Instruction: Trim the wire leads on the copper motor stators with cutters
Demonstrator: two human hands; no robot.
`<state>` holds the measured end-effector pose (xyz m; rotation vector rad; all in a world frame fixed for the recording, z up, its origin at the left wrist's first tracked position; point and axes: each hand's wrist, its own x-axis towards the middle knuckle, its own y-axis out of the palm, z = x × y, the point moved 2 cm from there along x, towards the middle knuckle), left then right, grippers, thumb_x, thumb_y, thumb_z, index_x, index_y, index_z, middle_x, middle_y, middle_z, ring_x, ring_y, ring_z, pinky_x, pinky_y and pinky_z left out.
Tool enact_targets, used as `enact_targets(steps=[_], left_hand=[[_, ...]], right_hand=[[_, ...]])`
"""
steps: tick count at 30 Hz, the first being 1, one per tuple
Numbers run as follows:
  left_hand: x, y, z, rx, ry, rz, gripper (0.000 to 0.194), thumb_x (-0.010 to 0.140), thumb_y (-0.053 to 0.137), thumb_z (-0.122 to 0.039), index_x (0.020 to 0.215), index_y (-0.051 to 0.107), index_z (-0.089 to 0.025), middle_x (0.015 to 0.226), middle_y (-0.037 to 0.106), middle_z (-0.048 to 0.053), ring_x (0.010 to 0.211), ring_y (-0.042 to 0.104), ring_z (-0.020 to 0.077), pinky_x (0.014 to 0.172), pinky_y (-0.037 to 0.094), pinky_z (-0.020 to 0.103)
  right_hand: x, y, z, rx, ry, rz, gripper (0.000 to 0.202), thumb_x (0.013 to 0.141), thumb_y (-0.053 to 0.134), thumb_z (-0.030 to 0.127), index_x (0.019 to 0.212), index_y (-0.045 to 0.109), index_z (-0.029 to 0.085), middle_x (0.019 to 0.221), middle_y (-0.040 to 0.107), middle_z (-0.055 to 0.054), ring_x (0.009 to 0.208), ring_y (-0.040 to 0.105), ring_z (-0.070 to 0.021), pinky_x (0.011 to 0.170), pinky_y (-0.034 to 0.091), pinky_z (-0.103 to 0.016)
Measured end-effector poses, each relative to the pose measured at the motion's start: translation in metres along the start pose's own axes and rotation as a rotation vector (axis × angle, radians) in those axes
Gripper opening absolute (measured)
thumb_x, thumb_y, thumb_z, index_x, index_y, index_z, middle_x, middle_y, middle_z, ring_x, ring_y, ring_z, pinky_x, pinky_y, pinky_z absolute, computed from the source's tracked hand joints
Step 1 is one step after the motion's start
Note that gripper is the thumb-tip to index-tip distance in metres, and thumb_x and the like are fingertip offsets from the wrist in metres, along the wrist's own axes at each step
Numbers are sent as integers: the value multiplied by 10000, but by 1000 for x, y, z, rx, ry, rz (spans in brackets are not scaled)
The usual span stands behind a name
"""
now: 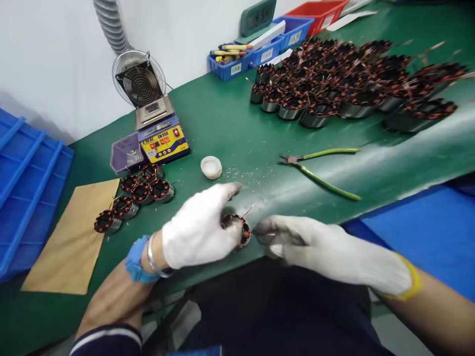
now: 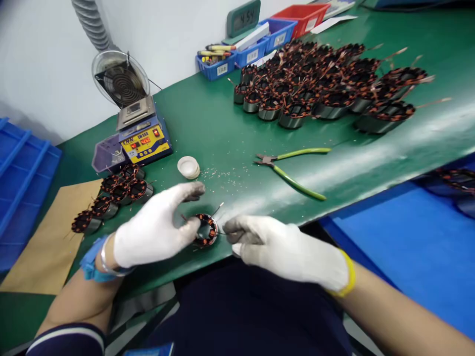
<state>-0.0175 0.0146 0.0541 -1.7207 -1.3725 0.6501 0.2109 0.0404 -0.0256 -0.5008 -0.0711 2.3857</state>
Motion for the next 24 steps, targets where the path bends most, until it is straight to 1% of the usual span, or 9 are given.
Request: enact_targets(steps=[1, 3, 5, 10, 12, 15, 17, 20, 24], left_hand=[[1, 8, -3, 61, -39, 56, 518, 818, 649, -312, 1318, 601, -188, 1267, 716, 104, 1121, 698, 299, 997, 576, 419], [2, 20, -8, 149, -132, 119, 443, 815, 669, -412, 1205, 655, -202, 1114, 757, 88, 976, 732, 299, 848, 612, 397], [5, 27, -10, 211, -165, 159, 297, 832, 650, -433, 1043, 694, -228, 933, 761, 53, 830, 731, 271, 740, 598, 369], [8, 12, -8, 363, -10, 265, 209, 776, 707, -415, 843, 710, -217, 842, 723, 79, 906, 696, 299, 890, 550, 425], [8, 3, -6, 302, 15, 241, 344, 701, 779, -414, 971, 728, -206, 986, 739, 96, 1014, 681, 322, 959, 534, 438], [9, -1, -5, 51, -25, 182, 483, 700, 780, -368, 1154, 695, -230, 1111, 749, 46, 1017, 700, 261, 923, 562, 354], [11, 5, -3, -8, -105, 171, 319, 784, 684, -318, 1095, 704, -250, 1011, 767, 9, 906, 721, 216, 818, 577, 307], [10, 21, -1, 163, -158, 217, 158, 846, 581, -309, 911, 702, -231, 830, 748, 29, 772, 714, 234, 712, 571, 333], [2, 41, -4, 303, -95, 154, 250, 859, 576, -347, 1040, 669, -201, 1006, 747, 96, 915, 711, 290, 832, 581, 409]], right_hand=[[8, -6, 0, 17, 11, -5, 428, 783, 698, 390, 1179, 700, 228, 1127, 767, -78, 977, 745, -283, 829, 632, -387], [22, -20, 1, -24, 37, -165, 519, 751, 717, 401, 1234, 667, 217, 1235, 734, -97, 1101, 709, -307, 952, 591, -421], [32, -29, 4, -35, 29, -284, 551, 717, 728, 405, 1231, 652, 224, 1224, 739, -93, 1093, 710, -309, 951, 588, -425], [38, -7, 17, 101, 17, -127, 450, 683, 707, 354, 1112, 669, 227, 1092, 773, -67, 991, 735, -280, 847, 610, -380], [40, 2, 19, 107, 39, -165, 391, 681, 707, 338, 1056, 683, 228, 1021, 783, -58, 931, 741, -271, 809, 608, -373], [45, 7, 18, 128, 57, -182, 375, 686, 730, 332, 1043, 698, 223, 932, 788, -44, 847, 739, -259, 742, 600, -362], [49, 7, 16, 174, 57, -158, 385, 687, 741, 336, 1048, 695, 210, 876, 785, -42, 784, 734, -246, 695, 592, -348], [49, 7, 16, 236, 48, -129, 408, 662, 761, 344, 1033, 682, 195, 864, 784, -55, 777, 736, -247, 682, 596, -342], [34, 12, 15, 190, 65, -128, 492, 623, 792, 362, 1069, 676, 190, 986, 779, -93, 893, 742, -282, 773, 619, -391]])
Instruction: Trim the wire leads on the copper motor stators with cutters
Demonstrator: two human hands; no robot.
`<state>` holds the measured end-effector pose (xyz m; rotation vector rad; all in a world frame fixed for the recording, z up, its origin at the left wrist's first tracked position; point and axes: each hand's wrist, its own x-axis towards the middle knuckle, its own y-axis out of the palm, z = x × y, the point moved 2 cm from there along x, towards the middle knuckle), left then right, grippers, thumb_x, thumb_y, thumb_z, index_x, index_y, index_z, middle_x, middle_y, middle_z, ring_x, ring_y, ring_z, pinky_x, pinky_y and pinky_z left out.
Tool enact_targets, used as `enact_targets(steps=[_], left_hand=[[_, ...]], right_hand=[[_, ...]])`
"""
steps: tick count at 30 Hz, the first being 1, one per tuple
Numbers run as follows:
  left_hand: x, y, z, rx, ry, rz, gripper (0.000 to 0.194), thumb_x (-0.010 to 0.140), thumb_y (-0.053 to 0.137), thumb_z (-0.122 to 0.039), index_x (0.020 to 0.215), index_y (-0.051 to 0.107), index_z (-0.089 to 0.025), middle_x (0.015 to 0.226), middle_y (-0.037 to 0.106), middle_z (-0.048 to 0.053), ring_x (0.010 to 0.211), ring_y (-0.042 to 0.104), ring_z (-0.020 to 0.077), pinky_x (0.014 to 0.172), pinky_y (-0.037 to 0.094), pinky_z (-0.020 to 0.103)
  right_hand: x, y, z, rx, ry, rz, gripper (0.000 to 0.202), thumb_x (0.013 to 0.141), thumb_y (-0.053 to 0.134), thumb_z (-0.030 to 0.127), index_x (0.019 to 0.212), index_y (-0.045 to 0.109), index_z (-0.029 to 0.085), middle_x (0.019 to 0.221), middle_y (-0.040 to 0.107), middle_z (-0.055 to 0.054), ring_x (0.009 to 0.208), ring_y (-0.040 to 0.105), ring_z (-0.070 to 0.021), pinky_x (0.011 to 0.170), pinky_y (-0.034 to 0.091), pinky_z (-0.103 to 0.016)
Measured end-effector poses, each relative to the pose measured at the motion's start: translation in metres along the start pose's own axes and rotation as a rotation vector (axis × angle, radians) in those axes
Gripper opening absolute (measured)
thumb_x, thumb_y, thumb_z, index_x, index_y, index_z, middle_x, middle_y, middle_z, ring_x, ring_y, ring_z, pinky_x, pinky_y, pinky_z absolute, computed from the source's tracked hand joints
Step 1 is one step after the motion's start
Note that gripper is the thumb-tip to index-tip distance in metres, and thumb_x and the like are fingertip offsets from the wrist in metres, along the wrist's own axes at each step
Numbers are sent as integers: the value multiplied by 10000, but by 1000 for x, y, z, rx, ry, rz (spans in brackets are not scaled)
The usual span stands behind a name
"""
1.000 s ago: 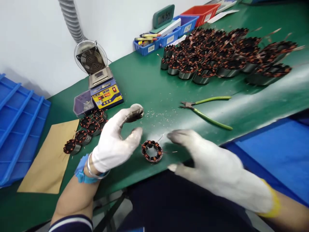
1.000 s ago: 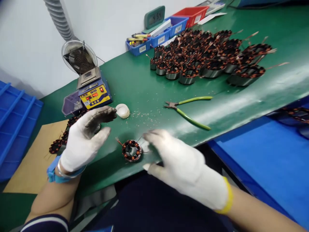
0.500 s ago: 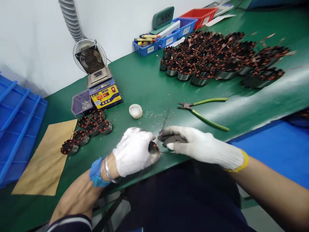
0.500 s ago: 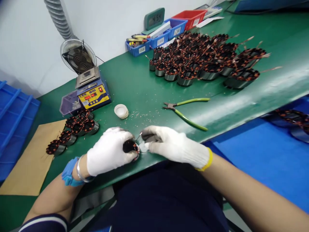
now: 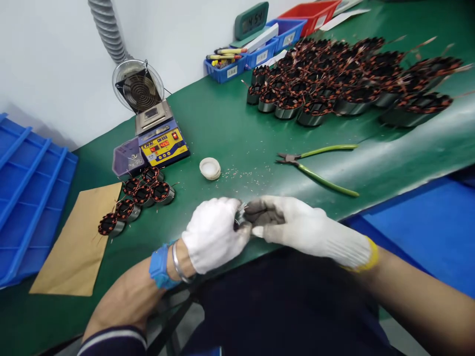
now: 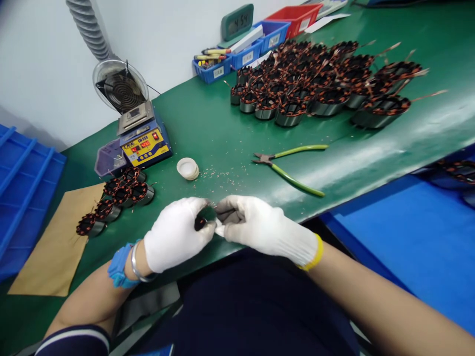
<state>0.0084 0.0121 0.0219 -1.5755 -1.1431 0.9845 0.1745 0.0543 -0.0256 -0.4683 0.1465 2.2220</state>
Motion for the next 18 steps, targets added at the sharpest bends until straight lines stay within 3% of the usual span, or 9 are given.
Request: enact_targets(steps=[3, 6, 8, 10, 13, 18], left_hand=[[-6, 8, -6, -59, 78, -93, 561, 834, 601, -366, 1342, 534, -136, 1331, 650, 177, 1158, 650, 340, 996, 542, 477], [-8, 3, -5, -180, 36, -176, 731, 818, 632, -397, 1459, 423, -114, 1457, 570, 190, 1274, 600, 337, 1062, 518, 463], [-7, -6, 0, -211, -85, -224, 644, 833, 631, -399, 1414, 491, -160, 1384, 642, 146, 1217, 646, 312, 1028, 543, 433], [-4, -12, 4, -136, -176, -175, 469, 845, 624, -392, 1270, 614, -196, 1187, 743, 110, 1066, 710, 306, 937, 576, 431], [0, -9, 6, 46, -169, -37, 208, 866, 597, -370, 963, 705, -221, 856, 762, 74, 847, 727, 289, 797, 575, 406], [3, 4, 6, 63, -135, -65, 177, 917, 518, -264, 852, 681, -240, 792, 733, 46, 789, 701, 235, 738, 538, 339]], right_hand=[[-14, -5, -4, -48, 21, 4, 502, 620, 802, 358, 1080, 681, 197, 989, 774, -96, 903, 740, -290, 789, 622, -408], [-15, -16, -6, 36, 31, 32, 596, 583, 842, 396, 1117, 674, 191, 1015, 778, -113, 920, 740, -302, 776, 621, -399], [-8, -24, -5, 96, 18, -30, 628, 558, 857, 427, 1111, 676, 190, 1053, 779, -120, 940, 739, -305, 782, 618, -389], [3, -26, -2, 89, 2, -89, 574, 564, 849, 412, 1075, 691, 203, 1066, 781, -105, 943, 736, -296, 793, 612, -380], [17, -17, 3, 11, -52, -85, 425, 620, 788, 330, 1025, 712, 226, 978, 789, -59, 866, 735, -264, 761, 602, -357], [24, -2, 5, -104, -175, -100, 171, 758, 669, 314, 888, 715, 211, 737, 730, -17, 662, 662, -190, 574, 518, -281]])
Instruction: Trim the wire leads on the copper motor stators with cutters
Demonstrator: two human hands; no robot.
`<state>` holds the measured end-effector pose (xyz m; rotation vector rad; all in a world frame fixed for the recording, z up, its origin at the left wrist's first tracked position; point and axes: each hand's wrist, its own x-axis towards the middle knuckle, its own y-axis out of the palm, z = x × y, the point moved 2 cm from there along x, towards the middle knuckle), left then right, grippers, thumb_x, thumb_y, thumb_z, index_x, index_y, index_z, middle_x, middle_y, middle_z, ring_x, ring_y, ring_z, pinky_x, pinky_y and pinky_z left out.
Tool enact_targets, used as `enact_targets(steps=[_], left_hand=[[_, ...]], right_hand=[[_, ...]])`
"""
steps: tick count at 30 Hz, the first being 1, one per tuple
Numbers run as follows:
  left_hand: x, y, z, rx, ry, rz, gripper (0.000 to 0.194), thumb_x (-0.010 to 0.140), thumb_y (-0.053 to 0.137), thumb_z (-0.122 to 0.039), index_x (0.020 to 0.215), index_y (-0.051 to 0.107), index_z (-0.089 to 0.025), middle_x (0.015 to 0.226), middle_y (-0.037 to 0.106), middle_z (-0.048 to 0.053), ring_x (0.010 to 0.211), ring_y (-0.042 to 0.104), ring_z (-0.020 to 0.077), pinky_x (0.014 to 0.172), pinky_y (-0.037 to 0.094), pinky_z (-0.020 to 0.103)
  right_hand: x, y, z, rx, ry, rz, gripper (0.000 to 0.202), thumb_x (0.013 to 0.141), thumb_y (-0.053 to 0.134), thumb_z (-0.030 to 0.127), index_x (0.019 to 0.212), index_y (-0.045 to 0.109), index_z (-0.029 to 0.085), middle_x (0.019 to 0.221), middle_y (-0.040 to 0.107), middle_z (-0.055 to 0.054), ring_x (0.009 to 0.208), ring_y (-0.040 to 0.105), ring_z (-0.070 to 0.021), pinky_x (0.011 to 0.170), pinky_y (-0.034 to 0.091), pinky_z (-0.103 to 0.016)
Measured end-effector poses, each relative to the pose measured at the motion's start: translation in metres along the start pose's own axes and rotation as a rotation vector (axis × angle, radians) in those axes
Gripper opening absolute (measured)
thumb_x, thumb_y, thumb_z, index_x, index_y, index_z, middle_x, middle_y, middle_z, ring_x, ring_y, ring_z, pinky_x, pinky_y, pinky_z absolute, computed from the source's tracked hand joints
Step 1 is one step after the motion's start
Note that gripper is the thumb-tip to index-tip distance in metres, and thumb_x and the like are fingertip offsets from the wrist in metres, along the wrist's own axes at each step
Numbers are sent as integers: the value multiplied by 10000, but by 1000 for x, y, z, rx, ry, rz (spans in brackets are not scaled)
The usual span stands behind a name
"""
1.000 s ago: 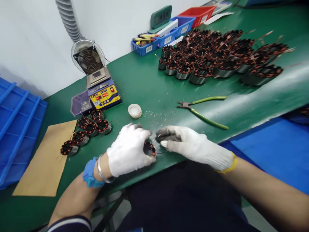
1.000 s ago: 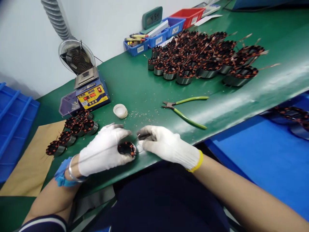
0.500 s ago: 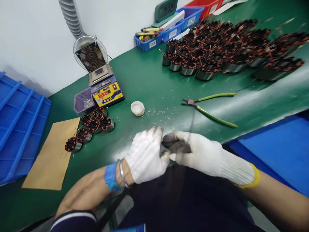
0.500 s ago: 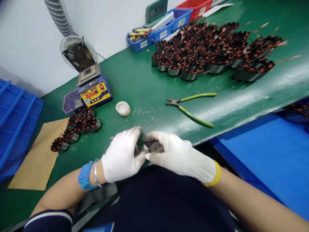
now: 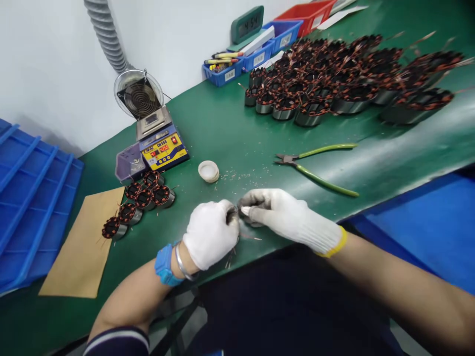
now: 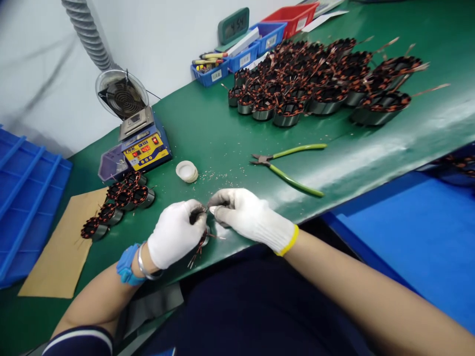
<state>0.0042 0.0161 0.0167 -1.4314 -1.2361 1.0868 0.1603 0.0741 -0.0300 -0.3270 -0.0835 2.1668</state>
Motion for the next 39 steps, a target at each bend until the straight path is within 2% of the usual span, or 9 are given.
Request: enact_targets(steps=[4, 8, 15, 26, 28, 31, 34, 36, 39], left_hand=[[-5, 1, -5, 24, 92, -76, 160, 927, 527, -243, 873, 676, -223, 864, 739, 67, 933, 701, 262, 899, 544, 393], [-14, -6, -13, 114, 202, -244, 188, 930, 542, -245, 1045, 673, -176, 1279, 688, 136, 1303, 547, 361, 1131, 409, 560], [-11, 5, -13, -11, 99, 7, 136, 934, 513, -217, 966, 645, -205, 943, 735, 75, 866, 693, 252, 798, 564, 373], [-5, 17, -6, -243, 30, -66, 170, 925, 515, -206, 841, 662, -219, 754, 726, 34, 712, 680, 206, 641, 459, 309], [-5, 17, -6, -229, 49, -74, 173, 921, 513, -208, 837, 663, -223, 743, 722, 31, 701, 677, 208, 639, 458, 313], [-5, 18, -7, -209, 86, -101, 166, 913, 515, -208, 851, 669, -218, 750, 728, 34, 706, 681, 212, 663, 467, 317], [-4, 18, -7, -164, 109, -103, 174, 905, 514, -205, 806, 657, -206, 731, 717, 48, 690, 672, 213, 669, 465, 321], [-4, 18, -7, -140, 113, -103, 185, 899, 512, -200, 771, 646, -207, 714, 706, 48, 676, 663, 212, 658, 453, 323], [-5, 17, -8, -125, 129, -97, 192, 887, 516, -195, 744, 643, -213, 688, 692, 37, 662, 651, 208, 646, 435, 328]], right_hand=[[-3, 4, -4, 146, 7, -2, 183, 769, 684, 351, 875, 687, 202, 721, 689, -14, 623, 623, -167, 587, 526, -284], [-6, 7, -4, 164, 24, -63, 209, 729, 695, 370, 855, 671, 205, 764, 700, -31, 644, 636, -185, 598, 552, -307], [-13, 10, 0, 106, 34, -134, 197, 708, 654, 368, 825, 650, 210, 731, 707, -33, 622, 659, -198, 568, 558, -307], [-26, 15, -3, -51, 33, -210, 157, 786, 583, 345, 836, 660, 217, 737, 733, -42, 654, 698, -210, 562, 564, -299], [-32, 10, -7, -273, -100, -269, 139, 840, 561, 301, 866, 670, 220, 782, 743, -45, 670, 706, -203, 574, 563, -297], [-38, -3, -5, -712, -599, -354, 180, 901, 568, 224, 1025, 693, 184, 1008, 760, -120, 868, 728, -247, 729, 590, -351], [-35, -10, 0, -1016, -1000, -256, 244, 934, 528, 158, 1117, 687, 132, 1109, 744, -183, 986, 706, -307, 821, 573, -431], [-27, -11, 5, -1003, -915, -158, 221, 940, 494, 182, 1024, 695, 143, 1007, 754, -162, 880, 709, -292, 736, 565, -412], [-16, -5, 7, -597, -370, -7, 226, 943, 450, 284, 879, 638, 174, 737, 706, -76, 640, 668, -208, 582, 526, -319]])
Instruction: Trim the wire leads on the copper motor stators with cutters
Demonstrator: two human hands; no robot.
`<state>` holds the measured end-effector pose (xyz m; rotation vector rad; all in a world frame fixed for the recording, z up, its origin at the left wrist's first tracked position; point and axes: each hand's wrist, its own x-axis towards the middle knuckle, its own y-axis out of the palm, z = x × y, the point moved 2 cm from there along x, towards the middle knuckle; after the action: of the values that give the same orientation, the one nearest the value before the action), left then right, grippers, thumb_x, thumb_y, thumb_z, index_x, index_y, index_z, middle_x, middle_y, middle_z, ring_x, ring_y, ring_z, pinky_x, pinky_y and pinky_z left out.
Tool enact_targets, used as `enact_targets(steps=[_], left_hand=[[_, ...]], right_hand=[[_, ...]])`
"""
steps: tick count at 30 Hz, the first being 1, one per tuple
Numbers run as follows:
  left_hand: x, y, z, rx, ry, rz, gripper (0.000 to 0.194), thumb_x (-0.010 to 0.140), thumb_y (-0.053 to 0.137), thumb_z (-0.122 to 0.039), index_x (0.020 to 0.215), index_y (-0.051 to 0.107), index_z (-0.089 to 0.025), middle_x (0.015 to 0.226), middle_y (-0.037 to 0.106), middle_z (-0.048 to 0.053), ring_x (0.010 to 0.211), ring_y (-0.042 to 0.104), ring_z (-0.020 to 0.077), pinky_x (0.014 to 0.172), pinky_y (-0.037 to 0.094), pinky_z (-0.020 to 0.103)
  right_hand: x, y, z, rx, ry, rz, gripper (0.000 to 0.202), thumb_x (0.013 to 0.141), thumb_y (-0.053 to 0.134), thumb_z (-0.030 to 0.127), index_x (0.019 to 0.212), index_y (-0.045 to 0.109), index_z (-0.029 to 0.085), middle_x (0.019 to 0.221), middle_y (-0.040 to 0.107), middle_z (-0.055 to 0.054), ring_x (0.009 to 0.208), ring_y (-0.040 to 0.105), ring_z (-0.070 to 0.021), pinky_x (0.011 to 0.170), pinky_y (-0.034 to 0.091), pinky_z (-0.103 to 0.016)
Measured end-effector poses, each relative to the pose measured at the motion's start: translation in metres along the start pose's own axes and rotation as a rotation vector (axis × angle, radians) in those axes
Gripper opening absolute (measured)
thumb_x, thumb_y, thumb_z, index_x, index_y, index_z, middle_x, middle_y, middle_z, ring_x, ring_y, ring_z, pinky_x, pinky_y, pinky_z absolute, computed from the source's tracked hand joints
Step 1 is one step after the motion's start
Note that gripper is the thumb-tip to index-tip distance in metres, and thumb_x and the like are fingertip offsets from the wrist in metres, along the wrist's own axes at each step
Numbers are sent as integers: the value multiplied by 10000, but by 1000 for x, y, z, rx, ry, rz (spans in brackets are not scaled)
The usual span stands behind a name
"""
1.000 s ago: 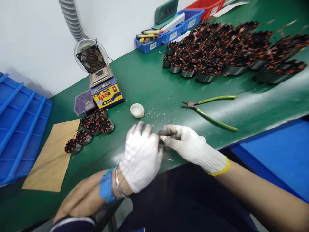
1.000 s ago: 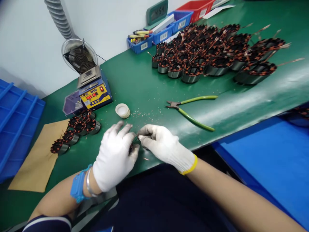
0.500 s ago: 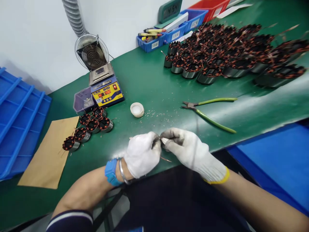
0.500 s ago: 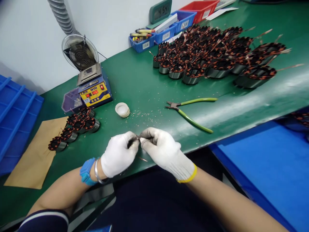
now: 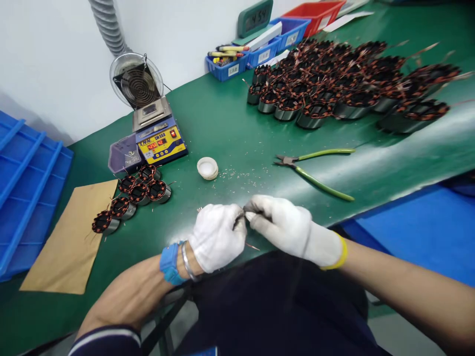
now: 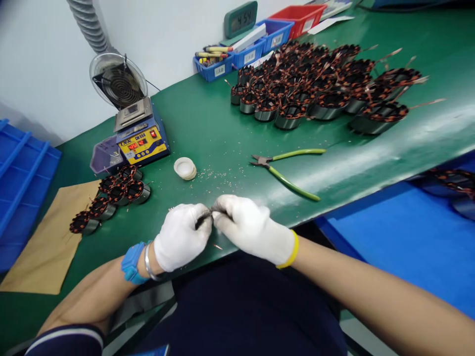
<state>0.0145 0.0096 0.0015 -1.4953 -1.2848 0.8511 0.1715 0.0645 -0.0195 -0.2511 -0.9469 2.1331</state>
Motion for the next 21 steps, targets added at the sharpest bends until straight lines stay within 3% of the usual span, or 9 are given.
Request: enact_targets(steps=[2, 4, 7, 10, 11, 15, 17, 19, 21], left_hand=[[0, 0, -1, 5, 8, 17, 193, 877, 527, -195, 723, 642, -215, 679, 689, 33, 659, 645, 205, 644, 430, 329], [0, -1, -1, 13, 5, 30, 183, 871, 534, -191, 736, 657, -215, 696, 700, 34, 673, 648, 204, 657, 434, 329], [1, 0, 0, 25, 31, 21, 174, 875, 531, -196, 774, 671, -218, 725, 716, 35, 687, 653, 208, 669, 440, 333], [2, 1, 0, 36, 42, 18, 201, 882, 518, -215, 728, 648, -219, 694, 702, 34, 661, 644, 209, 652, 432, 338], [2, 1, 0, 40, 36, 20, 211, 885, 513, -220, 718, 643, -220, 684, 697, 34, 655, 641, 208, 646, 429, 339], [2, 0, -1, 45, 40, 33, 215, 885, 509, -227, 725, 652, -223, 683, 694, 34, 662, 640, 207, 647, 431, 335], [1, 0, -1, 43, 42, 49, 212, 881, 511, -224, 728, 657, -224, 685, 697, 35, 673, 645, 209, 656, 437, 335], [0, 1, -1, 41, 55, 51, 205, 881, 510, -221, 739, 657, -227, 685, 697, 32, 668, 643, 212, 652, 439, 336], [0, 2, 0, 38, 77, 33, 201, 887, 508, -215, 746, 651, -229, 687, 694, 30, 661, 638, 211, 654, 444, 336]], right_hand=[[0, 6, 0, 291, 257, 175, 245, 952, 414, 317, 857, 597, 185, 614, 646, -21, 530, 622, -168, 521, 501, -280], [-3, 3, -2, 268, 271, 189, 225, 935, 441, 317, 902, 616, 180, 670, 679, -28, 556, 633, -166, 538, 507, -280], [-6, -12, -6, -215, -146, -32, 247, 917, 507, 272, 1048, 684, 161, 981, 750, -126, 818, 699, -244, 692, 548, -358], [-6, -17, -6, -473, -521, -22, 299, 948, 443, 178, 1087, 708, 170, 1079, 746, -151, 936, 694, -286, 804, 538, -421], [-4, -16, -5, -432, -485, 15, 285, 944, 448, 177, 1053, 711, 178, 1047, 750, -140, 909, 694, -275, 794, 533, -407], [2, -3, -2, 6, 12, 160, 264, 964, 424, 277, 849, 640, 178, 718, 706, -58, 615, 650, -182, 577, 490, -282], [-1, 3, -1, 124, 154, 239, 310, 986, 366, 276, 824, 612, 183, 614, 662, -19, 516, 610, -154, 507, 461, -256], [-4, -1, -3, 42, 132, 195, 261, 963, 425, 297, 872, 641, 182, 705, 705, -39, 585, 644, -168, 544, 482, -267], [-5, -10, -5, -202, -111, 76, 214, 924, 497, 270, 974, 687, 184, 917, 753, -91, 770, 693, -218, 673, 528, -319]])
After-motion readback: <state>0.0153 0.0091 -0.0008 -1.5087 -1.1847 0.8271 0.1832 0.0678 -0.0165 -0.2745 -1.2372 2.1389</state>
